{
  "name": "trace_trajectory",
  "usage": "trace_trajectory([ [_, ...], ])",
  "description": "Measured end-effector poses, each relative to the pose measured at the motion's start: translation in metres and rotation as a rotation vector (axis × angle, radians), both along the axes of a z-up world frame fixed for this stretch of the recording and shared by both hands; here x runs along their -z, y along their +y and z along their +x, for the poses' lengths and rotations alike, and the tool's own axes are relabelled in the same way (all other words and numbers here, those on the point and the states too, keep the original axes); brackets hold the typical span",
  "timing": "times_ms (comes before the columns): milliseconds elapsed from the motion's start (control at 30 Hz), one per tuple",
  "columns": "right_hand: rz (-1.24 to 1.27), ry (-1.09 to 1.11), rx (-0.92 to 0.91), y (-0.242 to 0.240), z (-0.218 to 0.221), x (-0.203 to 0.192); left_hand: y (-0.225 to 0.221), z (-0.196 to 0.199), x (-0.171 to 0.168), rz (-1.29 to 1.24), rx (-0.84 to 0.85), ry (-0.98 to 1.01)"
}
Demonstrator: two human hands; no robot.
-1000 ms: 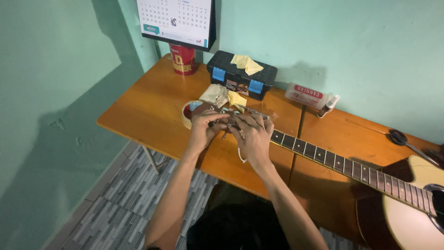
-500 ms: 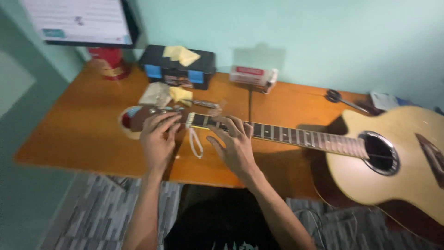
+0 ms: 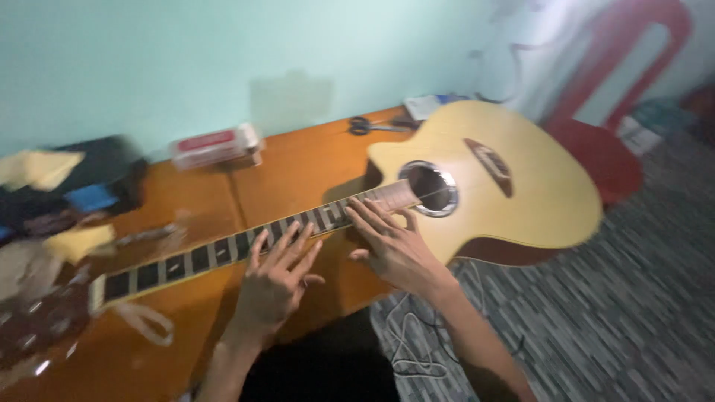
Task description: Threading and winding new strings onto an acoustic guitar's tuning pegs at a repair bench.
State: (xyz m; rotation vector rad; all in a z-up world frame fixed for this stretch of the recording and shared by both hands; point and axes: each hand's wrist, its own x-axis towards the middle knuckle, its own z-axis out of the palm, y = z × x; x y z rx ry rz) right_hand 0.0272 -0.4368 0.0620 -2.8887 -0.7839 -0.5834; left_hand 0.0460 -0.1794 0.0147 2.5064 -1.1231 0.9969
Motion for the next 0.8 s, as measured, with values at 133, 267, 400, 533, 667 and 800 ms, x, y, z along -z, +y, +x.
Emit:
trace_trajectory([
  [133,-0.022,0.19,0.191,-0.071,-0.002,0.002,-0.04,0.015,0.004,0.108,0.054,0.029],
  [267,-0.038,0.307,0.417,-0.127,-0.007,-0.007,-0.068,0.023,0.003,0.124,0.071,0.021],
  [400,-0.087,0.295,0.612,-0.177,-0.001,-0.005,-0.086,0.029,0.001,0.121,0.081,0.043],
  [533,0.014,0.264,0.635,-0.213,0.004,0.003,-0.092,0.033,0.01,0.094,0.067,0.034],
  [667,0.184,0.155,0.545,-0.222,0.009,-0.002,-0.093,0.037,0.016,-0.006,0.086,0.056],
  [800,0.234,-0.039,0.384,-0.221,0.013,-0.014,-0.09,0.034,0.004,-0.169,0.108,0.046],
])
